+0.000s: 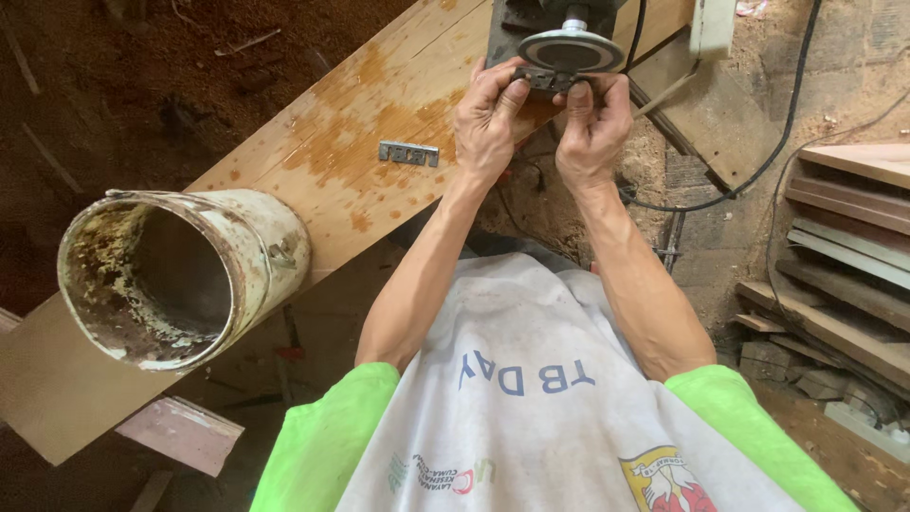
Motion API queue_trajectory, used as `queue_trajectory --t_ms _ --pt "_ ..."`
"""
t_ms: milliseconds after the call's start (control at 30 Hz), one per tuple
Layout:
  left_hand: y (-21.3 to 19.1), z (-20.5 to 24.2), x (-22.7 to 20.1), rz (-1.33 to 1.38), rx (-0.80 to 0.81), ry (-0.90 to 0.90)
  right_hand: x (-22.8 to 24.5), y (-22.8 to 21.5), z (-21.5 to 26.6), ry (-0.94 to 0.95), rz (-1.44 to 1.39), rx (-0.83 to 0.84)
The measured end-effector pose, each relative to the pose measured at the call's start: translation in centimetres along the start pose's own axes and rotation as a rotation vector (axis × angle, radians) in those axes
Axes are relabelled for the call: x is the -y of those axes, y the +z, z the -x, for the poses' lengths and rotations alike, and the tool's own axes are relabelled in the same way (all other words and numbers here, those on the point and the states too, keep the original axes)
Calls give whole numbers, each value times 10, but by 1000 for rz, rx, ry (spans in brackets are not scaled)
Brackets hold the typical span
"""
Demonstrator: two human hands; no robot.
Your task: The person repeatedly presses small metal hardware pieces against a bench grinder wheel to smooth or deburr edges. They handle the pieces one at a time, rotating them to grind different sides, and occasionally dip them into a bucket of liquid before returning to the grinder.
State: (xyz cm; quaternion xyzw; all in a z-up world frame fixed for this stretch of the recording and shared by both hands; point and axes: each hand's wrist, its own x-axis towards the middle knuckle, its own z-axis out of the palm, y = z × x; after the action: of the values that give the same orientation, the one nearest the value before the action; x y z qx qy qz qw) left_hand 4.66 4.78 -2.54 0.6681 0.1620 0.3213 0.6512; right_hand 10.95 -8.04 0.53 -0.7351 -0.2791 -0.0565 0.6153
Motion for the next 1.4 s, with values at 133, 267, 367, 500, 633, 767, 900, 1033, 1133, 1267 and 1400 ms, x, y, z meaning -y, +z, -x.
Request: queue_trajectory --t_ms 133,267,367,500,633,767,900,1033,1133,1267,1400 --pt "-23 19 -16 -91 3 -40 35 1 6 6 -100 73" --pt "-34 45 -34 -62 -125 -127 88 0 28 244 -124 117" --pt "-32 54 -44 173 -131 -212 115 0 31 256 -167 169" --pt "-31 59 -55 303 -115 -250 133 1 25 211 -161 167" --pt "-26 59 -56 392 -79 -251 138 -2 25 210 -171 155" --pt "-19 62 -55 472 -67 -332 137 -6 26 200 -178 136" --pt "-16 65 -52 458 -52 -357 135 -11 29 192 -143 122" --pt "-12 66 -48 397 -55 -298 133 -13 32 201 -145 111" --pt "-11 69 -47 377 -45 -281 133 -15 34 202 -152 103" --pt "-10 70 -49 369 -47 -314 135 -17 35 180 -159 104" --pt "-11 68 -56 446 -30 -331 138 -19 37 171 -152 106"
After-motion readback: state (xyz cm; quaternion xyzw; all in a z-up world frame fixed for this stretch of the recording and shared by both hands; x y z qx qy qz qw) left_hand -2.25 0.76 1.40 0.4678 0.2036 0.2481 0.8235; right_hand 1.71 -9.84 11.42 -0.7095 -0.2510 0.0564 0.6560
